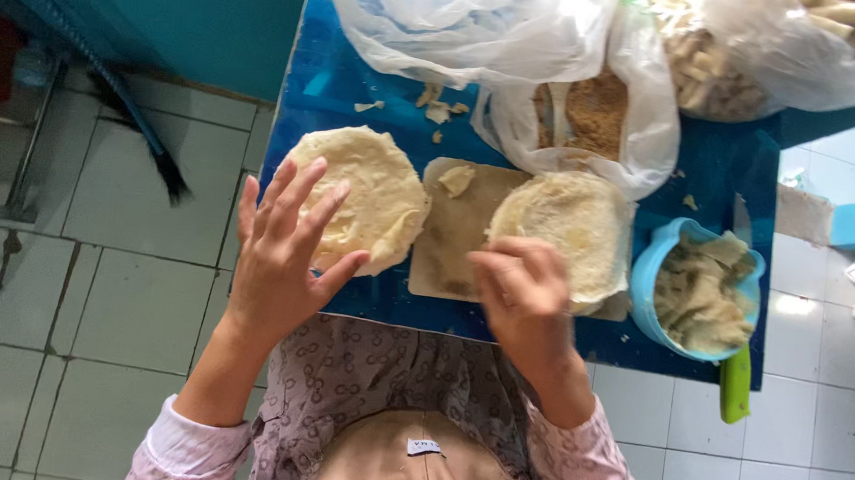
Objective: The person stretches thin pieces of dough by hand, pulling and rotating each piece until it widens, then lays it over round dough bases on the table. They repeat this with successive dough pieces, placing torn scraps into a blue bowl and pressing the stretched dough onto the bases.
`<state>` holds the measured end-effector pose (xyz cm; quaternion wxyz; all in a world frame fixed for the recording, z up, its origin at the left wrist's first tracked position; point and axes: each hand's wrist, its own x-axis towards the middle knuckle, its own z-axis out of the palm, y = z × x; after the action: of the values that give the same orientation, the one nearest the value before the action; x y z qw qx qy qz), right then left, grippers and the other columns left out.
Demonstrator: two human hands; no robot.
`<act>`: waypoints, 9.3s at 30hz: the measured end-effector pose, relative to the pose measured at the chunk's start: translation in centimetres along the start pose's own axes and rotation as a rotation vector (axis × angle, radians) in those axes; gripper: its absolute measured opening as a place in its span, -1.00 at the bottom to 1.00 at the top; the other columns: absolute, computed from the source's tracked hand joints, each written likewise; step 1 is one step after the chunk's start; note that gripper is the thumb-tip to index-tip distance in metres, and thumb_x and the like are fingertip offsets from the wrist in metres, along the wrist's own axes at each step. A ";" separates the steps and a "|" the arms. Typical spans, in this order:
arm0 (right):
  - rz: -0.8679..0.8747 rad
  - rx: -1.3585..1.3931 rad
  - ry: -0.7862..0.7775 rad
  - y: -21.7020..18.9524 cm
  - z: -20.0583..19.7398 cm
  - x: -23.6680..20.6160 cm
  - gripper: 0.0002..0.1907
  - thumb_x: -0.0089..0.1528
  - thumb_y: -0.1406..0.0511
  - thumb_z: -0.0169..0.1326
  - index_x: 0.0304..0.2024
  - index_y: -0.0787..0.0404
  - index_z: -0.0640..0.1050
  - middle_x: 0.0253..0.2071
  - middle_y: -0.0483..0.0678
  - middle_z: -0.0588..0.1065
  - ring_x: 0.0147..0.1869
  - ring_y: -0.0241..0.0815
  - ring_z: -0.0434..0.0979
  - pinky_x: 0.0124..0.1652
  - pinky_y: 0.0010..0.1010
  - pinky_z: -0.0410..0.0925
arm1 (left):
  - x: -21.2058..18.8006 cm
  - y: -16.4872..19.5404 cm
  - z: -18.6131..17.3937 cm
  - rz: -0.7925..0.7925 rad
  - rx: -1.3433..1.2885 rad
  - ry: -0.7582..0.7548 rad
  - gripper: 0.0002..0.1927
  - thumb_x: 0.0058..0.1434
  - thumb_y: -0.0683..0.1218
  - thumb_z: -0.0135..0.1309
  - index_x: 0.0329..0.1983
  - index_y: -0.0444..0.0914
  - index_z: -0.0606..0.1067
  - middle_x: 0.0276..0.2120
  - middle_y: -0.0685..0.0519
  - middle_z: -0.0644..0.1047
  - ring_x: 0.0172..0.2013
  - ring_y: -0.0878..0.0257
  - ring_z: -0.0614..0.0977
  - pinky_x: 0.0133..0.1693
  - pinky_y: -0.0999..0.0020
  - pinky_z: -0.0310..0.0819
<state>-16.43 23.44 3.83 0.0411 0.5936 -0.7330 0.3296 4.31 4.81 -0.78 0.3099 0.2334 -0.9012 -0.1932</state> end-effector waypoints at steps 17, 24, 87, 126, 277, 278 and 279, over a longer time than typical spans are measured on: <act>0.427 0.892 0.028 5.6 -7.3 -0.7 -0.92 0.39 0.36 -0.01 -0.11 0.28 0.42 -0.04 -0.12 0.54 0.01 -0.44 0.50 0.05 -0.59 0.38 | 3.4 9.1 2.7 -0.077 -0.716 -0.019 -0.56 0.39 0.00 0.12 0.28 -0.23 0.41 0.22 -0.02 0.51 0.16 0.14 0.58 0.15 0.30 0.45; 0.600 1.318 -0.054 4.6 -9.3 0.6 -0.87 0.37 0.33 0.05 -0.10 0.27 0.45 -0.28 -0.13 0.50 -0.27 -0.40 0.49 -0.28 -0.56 0.38 | 4.4 12.8 5.9 -0.536 -1.669 -0.375 -0.53 0.36 0.00 0.13 0.25 -0.33 0.44 -0.02 -0.01 0.57 -0.07 0.25 0.59 -0.05 0.37 0.52; 0.606 1.233 0.295 5.7 0.9 0.0 -0.85 0.41 0.39 0.17 -0.06 0.41 0.61 -0.21 -0.04 0.56 -0.23 -0.38 0.47 -0.22 -0.57 0.33 | 4.2 12.4 9.1 -0.614 -1.362 0.095 -0.83 0.44 -0.11 -0.02 -0.07 -0.32 0.47 -0.26 0.09 0.55 -0.33 0.36 0.61 -0.40 0.28 0.68; 0.972 1.922 0.426 8.0 1.6 -1.4 -0.72 0.31 0.35 0.12 0.07 0.26 0.52 0.02 -0.03 0.59 0.12 -0.18 0.60 0.15 -0.28 0.46 | 3.7 11.8 10.2 -0.803 -1.550 0.370 -0.79 0.38 0.01 -0.03 -0.11 -0.22 0.39 -0.27 0.12 0.52 -0.30 0.37 0.58 -0.35 0.37 0.56; 0.002 0.552 0.220 -5.1 -2.5 -4.3 -0.78 0.22 0.56 0.13 -0.13 0.28 0.46 -0.11 0.04 0.55 -0.13 -0.09 0.62 -0.16 -0.42 0.47 | 4.4 9.6 3.8 -0.451 -2.501 -0.075 -0.14 0.42 0.38 -0.14 0.55 -0.27 0.15 0.42 -0.11 0.34 0.42 0.01 0.37 0.44 -0.01 0.23; -0.016 0.400 0.280 -4.7 -3.0 -4.2 -0.79 0.24 0.55 0.14 -0.12 0.28 0.46 -0.12 0.03 0.54 -0.11 -0.08 0.61 -0.11 -0.38 0.46 | 4.2 9.4 3.4 -0.461 -2.430 -0.089 -0.15 0.39 0.36 -0.12 0.55 -0.23 0.13 0.44 -0.09 0.32 0.42 0.02 0.36 0.43 0.00 0.22; -0.032 0.244 0.340 -3.9 -3.7 -3.9 -0.80 0.25 0.55 0.14 -0.12 0.27 0.46 -0.14 0.02 0.54 -0.09 -0.07 0.60 -0.07 -0.34 0.46 | 4.1 9.2 3.0 -0.468 -2.359 -0.107 -0.17 0.37 0.35 -0.11 0.55 -0.19 0.11 0.45 -0.07 0.31 0.43 0.02 0.34 0.41 0.00 0.21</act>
<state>-13.04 28.39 6.60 0.0973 0.5414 -0.6608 0.5107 -3.26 10.70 3.53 0.2523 -0.0442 -0.1172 -0.9595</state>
